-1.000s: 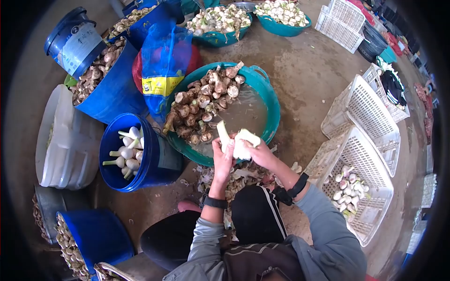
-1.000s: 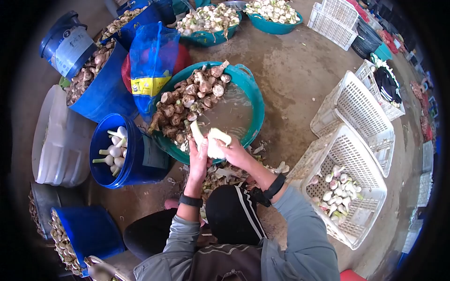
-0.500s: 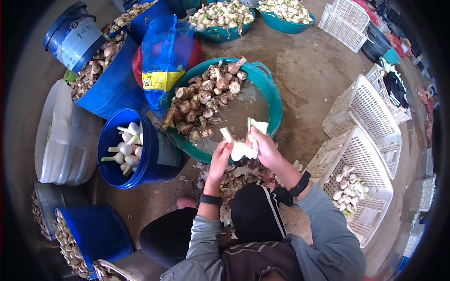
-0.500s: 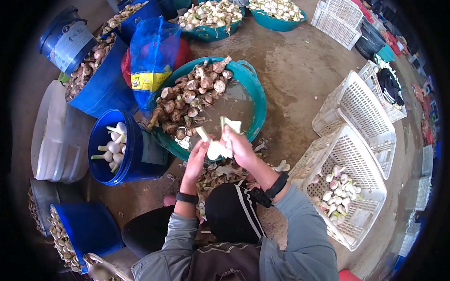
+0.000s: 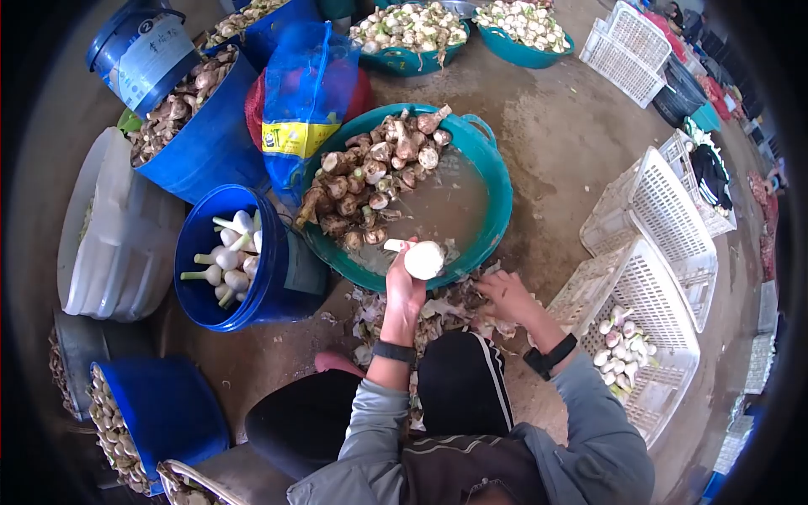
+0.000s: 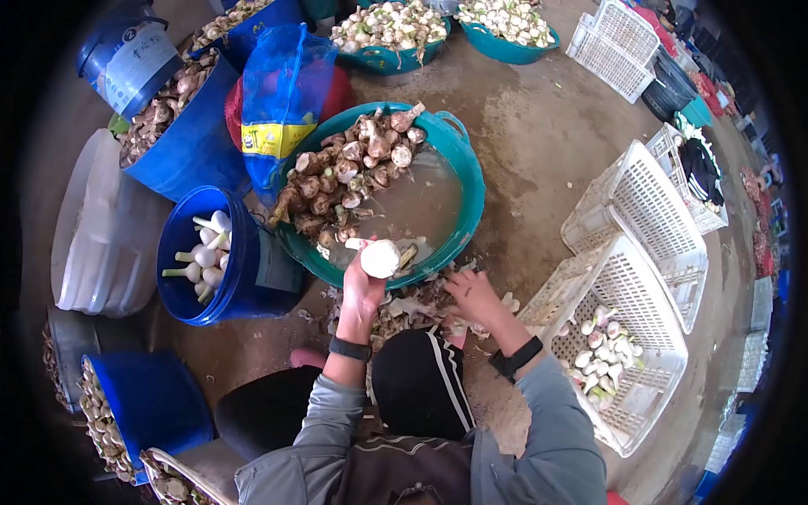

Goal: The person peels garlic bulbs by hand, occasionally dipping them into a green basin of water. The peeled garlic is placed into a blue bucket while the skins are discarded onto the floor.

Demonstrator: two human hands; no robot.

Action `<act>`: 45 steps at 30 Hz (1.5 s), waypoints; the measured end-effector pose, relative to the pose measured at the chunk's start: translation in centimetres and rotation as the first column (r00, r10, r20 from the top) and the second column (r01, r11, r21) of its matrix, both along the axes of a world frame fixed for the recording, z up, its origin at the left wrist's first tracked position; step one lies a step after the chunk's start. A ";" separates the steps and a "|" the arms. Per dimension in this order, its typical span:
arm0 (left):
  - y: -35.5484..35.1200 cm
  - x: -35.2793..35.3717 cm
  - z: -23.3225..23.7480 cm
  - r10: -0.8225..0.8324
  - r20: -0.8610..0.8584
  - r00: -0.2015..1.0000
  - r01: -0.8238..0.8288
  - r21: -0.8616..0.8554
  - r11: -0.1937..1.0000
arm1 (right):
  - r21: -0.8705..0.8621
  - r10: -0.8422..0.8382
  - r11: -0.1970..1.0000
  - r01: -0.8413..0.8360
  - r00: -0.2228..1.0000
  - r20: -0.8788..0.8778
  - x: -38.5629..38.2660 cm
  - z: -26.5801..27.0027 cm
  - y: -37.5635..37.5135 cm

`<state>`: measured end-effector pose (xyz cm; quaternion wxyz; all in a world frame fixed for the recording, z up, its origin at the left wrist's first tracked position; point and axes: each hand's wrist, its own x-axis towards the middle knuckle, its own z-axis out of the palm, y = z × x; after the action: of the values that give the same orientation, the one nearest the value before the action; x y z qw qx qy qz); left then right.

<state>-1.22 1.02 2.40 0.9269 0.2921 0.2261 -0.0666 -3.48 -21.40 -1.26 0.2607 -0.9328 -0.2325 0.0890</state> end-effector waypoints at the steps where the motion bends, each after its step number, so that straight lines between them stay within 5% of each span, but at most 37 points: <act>1: 0.0 0.0 0.0 -0.029 0.010 1.000 0.028 0.052 0.998 | 0.098 0.056 0.992 -0.081 0.971 0.232 -0.3 1.7 1.7; 2: -0.4 -0.2 -0.2 -0.027 -0.003 1.000 0.027 0.047 0.999 | 0.412 -0.026 0.908 0.070 0.993 -0.113 0.1 3.7 3.8; 4: -1.3 -0.1 -0.2 0.022 0.033 0.999 -0.025 0.106 0.994 | 0.694 0.164 0.658 0.292 0.844 -0.510 1.4 2.5 7.0; 6: -1.3 0.3 0.5 0.184 0.177 0.967 -0.216 0.183 0.959 | 0.708 0.210 0.615 0.348 0.792 -0.573 1.9 3.4 8.2; 8: -0.4 0.8 1.4 0.165 0.328 0.930 -0.288 0.373 0.882 | 0.706 0.263 0.581 0.405 0.728 -0.634 2.0 6.0 8.3; 11: 3.5 1.6 3.6 0.128 0.538 0.833 -0.515 0.671 0.534 | 0.609 0.289 0.783 -0.128 0.941 -0.174 2.5 14.3 7.2; 12: 5.7 1.9 5.2 0.106 0.572 0.813 -0.559 0.717 0.416 | 0.633 0.272 0.771 0.071 0.861 -0.429 3.8 13.1 6.5; 13: 8.0 2.3 7.1 0.136 0.594 0.793 -0.605 0.743 0.286 | 0.327 0.141 0.943 -0.054 0.959 -0.248 5.5 10.3 5.8; 14: 10.3 2.4 9.7 0.088 0.624 0.776 -0.630 0.775 0.056 | -0.042 0.088 0.995 -0.088 0.996 -0.004 7.3 6.7 5.3; 15: 14.1 3.2 10.3 0.060 0.644 0.763 -0.631 0.761 -0.147 | -0.037 0.099 0.994 -0.099 0.995 0.003 8.9 3.2 5.5; 17: 19.9 3.5 13.9 0.142 0.492 0.859 -0.464 0.866 -0.188 | -0.111 0.289 0.956 -0.272 0.940 0.180 12.0 -2.8 6.7; 18: 22.3 3.1 14.9 0.131 0.379 0.916 -0.193 0.704 -0.683 | -0.149 0.277 0.958 -0.243 0.921 0.274 13.6 -3.8 8.6; 20: 24.4 3.3 15.4 -0.123 0.509 0.852 -0.277 0.239 -0.931 | -0.141 0.248 0.968 -0.207 0.869 0.428 16.8 -6.6 14.4; 21: 23.3 3.2 15.5 -0.108 0.476 0.873 -0.315 0.381 -0.869 | -0.098 0.227 0.974 -0.205 0.843 0.487 18.1 -8.2 17.4; 24: 17.1 3.6 11.7 -0.098 0.335 0.937 -0.337 0.795 -0.504 | -0.393 0.398 0.884 -0.253 0.848 0.350 17.6 -9.5 23.6; 26: 15.6 4.3 6.1 -0.260 0.200 0.945 -0.282 0.899 -0.336 | -0.399 0.378 0.882 -0.253 0.884 0.276 17.5 -12.7 24.1; 27: 15.2 4.5 2.2 -0.209 0.151 0.966 -0.146 0.988 0.042 | -0.347 0.329 0.902 -0.258 0.930 0.163 17.7 -13.8 23.4; 28: 14.6 4.6 -1.6 -0.179 0.089 0.980 -0.004 0.904 0.428 | -0.304 0.281 0.918 -0.255 0.959 0.045 18.2 -14.9 22.2; 29: 13.9 4.3 -4.6 -0.179 -0.024 0.984 0.103 0.888 0.448 | -0.145 0.167 0.969 -0.201 0.962 -0.214 18.8 -15.8 21.0; 30: 13.3 4.0 -6.5 -0.186 -0.137 0.973 0.210 0.863 0.460 | 0.017 0.338 0.930 -0.368 0.834 -0.436 20.4 -14.9 19.7; 32: 10.5 3.4 -8.1 -0.254 -0.261 0.931 0.355 0.802 0.481 | 0.202 0.323 0.940 -0.274 0.906 -0.274 16.9 -7.5 16.8; 34: 7.8 2.8 -5.0 -0.270 -0.054 0.961 0.252 0.571 0.781 | 0.568 0.428 0.806 -0.165 0.826 -0.367 13.6 -1.5 14.3; 35: 7.2 2.4 -4.2 -0.271 0.021 0.962 0.213 0.562 0.799 | 0.558 0.416 0.815 -0.158 0.830 -0.372 12.0 0.4 13.4; 37: 6.0 2.0 -2.5 -0.247 0.162 0.955 0.127 0.531 0.838 | 0.847 0.374 0.383 0.368 0.777 -0.507 9.6 3.8 11.7; 38: 4.9 1.6 -1.2 -0.201 0.199 0.959 0.055 0.565 0.823 | 0.791 0.279 0.374 0.484 0.755 -0.594 8.5 5.8 11.2; 40: 3.9 0.8 -0.2 -0.341 0.247 0.907 -0.065 0.882 0.467 | 0.629 0.130 0.602 0.492 0.716 -0.685 7.9 4.8 11.1; 42: 3.3 -0.4 2.0 -0.411 0.222 0.884 -0.155 0.969 0.190 | 0.643 0.131 0.564 0.519 0.712 -0.689 7.3 5.6 10.9; 45: 2.2 -1.8 3.7 -0.359 0.262 0.896 -0.251 0.965 0.077 | 0.690 0.131 0.548 0.473 0.766 -0.630 6.3 7.0 10.9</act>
<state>-3.05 3.20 6.14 0.4977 0.8564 -0.0169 0.1366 2.79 -10.49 5.75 0.7306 -0.6368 -0.0486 0.2414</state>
